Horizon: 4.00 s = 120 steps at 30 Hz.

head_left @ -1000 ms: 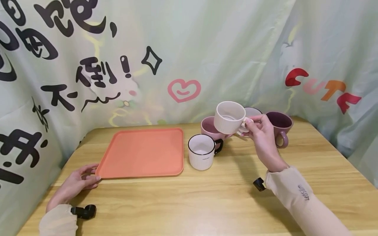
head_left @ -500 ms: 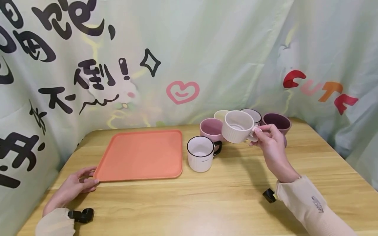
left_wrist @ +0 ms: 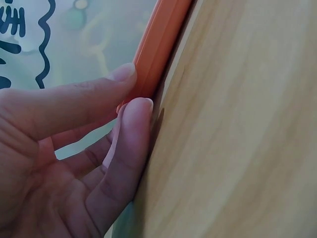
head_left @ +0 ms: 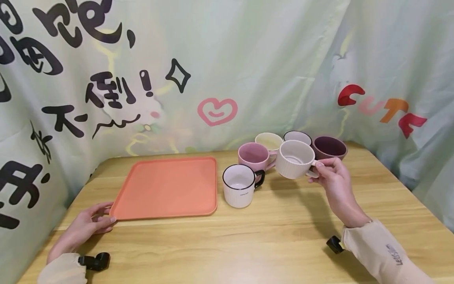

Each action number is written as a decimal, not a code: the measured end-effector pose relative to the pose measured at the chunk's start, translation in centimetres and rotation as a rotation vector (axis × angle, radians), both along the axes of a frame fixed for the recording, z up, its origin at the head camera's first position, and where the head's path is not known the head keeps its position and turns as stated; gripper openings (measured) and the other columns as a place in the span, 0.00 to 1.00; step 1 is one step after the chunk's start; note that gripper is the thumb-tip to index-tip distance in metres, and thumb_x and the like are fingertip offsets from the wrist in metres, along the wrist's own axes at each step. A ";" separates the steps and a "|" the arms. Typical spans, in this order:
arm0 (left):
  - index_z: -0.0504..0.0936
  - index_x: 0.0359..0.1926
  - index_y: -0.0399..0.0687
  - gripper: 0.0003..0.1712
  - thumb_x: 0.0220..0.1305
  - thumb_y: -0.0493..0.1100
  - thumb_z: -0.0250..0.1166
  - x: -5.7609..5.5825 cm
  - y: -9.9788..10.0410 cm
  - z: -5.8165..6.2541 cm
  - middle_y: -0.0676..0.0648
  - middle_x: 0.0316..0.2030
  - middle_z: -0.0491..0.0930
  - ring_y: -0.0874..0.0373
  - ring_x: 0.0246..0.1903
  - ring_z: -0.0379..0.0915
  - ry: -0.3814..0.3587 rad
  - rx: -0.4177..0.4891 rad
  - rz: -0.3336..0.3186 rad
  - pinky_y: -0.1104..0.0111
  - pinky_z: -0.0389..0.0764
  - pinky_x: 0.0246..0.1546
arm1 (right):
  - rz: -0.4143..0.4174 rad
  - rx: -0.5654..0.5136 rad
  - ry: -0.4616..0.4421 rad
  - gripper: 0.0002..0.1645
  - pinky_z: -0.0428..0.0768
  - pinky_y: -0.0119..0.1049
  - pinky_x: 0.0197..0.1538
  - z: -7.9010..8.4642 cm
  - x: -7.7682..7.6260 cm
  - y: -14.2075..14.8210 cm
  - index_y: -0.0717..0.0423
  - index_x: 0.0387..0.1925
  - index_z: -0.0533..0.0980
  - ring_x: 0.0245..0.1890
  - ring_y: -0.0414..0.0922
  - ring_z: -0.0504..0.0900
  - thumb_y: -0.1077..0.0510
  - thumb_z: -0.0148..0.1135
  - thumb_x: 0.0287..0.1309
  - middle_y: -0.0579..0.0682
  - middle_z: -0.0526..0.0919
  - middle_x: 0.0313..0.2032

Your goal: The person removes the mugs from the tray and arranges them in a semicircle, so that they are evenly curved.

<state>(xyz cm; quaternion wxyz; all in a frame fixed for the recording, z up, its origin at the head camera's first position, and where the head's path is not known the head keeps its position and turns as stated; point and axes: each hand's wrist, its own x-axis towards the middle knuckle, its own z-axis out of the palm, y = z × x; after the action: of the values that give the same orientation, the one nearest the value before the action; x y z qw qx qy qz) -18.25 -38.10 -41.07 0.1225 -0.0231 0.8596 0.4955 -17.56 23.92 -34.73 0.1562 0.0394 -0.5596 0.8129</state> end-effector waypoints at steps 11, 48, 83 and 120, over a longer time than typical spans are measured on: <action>0.48 0.72 0.18 0.41 0.72 0.33 0.62 0.2 -0.2 -0.1 0.22 0.58 0.65 0.66 0.40 0.79 0.007 0.007 -0.011 0.66 0.87 0.41 | -0.005 0.070 -0.075 0.14 0.82 0.30 0.29 -1.5 1.2 1.8 0.55 0.33 0.73 0.25 0.38 0.77 0.72 0.48 0.73 0.46 0.76 0.24; 0.49 0.72 0.18 0.40 0.72 0.32 0.62 0.3 -0.2 -0.1 0.22 0.58 0.66 0.67 0.39 0.79 0.008 0.000 -0.005 0.65 0.87 0.41 | 0.198 0.909 -0.293 0.05 0.75 0.30 0.23 -3.0 3.9 7.0 0.71 0.39 0.66 0.19 0.38 0.73 0.72 0.54 0.68 0.48 0.81 0.23; 0.48 0.73 0.18 0.41 0.72 0.33 0.62 0.0 0.0 0.0 0.22 0.59 0.64 0.69 0.40 0.78 0.010 0.004 -0.008 0.66 0.87 0.41 | 0.068 0.990 -0.507 0.12 0.78 0.31 0.25 -1.8 6.8 14.9 0.66 0.32 0.71 0.22 0.38 0.77 0.65 0.48 0.74 0.41 0.86 0.25; 0.48 0.73 0.19 0.41 0.72 0.34 0.62 -0.6 0.3 0.1 0.23 0.59 0.65 0.69 0.40 0.78 -0.003 0.011 -0.008 0.66 0.87 0.42 | -0.047 0.753 -0.427 0.06 0.86 0.30 0.31 -2.7 2.8 11.7 0.73 0.38 0.71 0.24 0.35 0.84 0.70 0.56 0.70 0.41 0.85 0.24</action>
<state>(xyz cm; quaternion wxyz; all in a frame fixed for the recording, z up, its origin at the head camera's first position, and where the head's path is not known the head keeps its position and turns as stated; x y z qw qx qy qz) -18.81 -37.79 -40.97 0.1257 -0.0199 0.8567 0.4998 -14.73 35.65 -37.45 0.0304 -0.0881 -0.8376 0.5383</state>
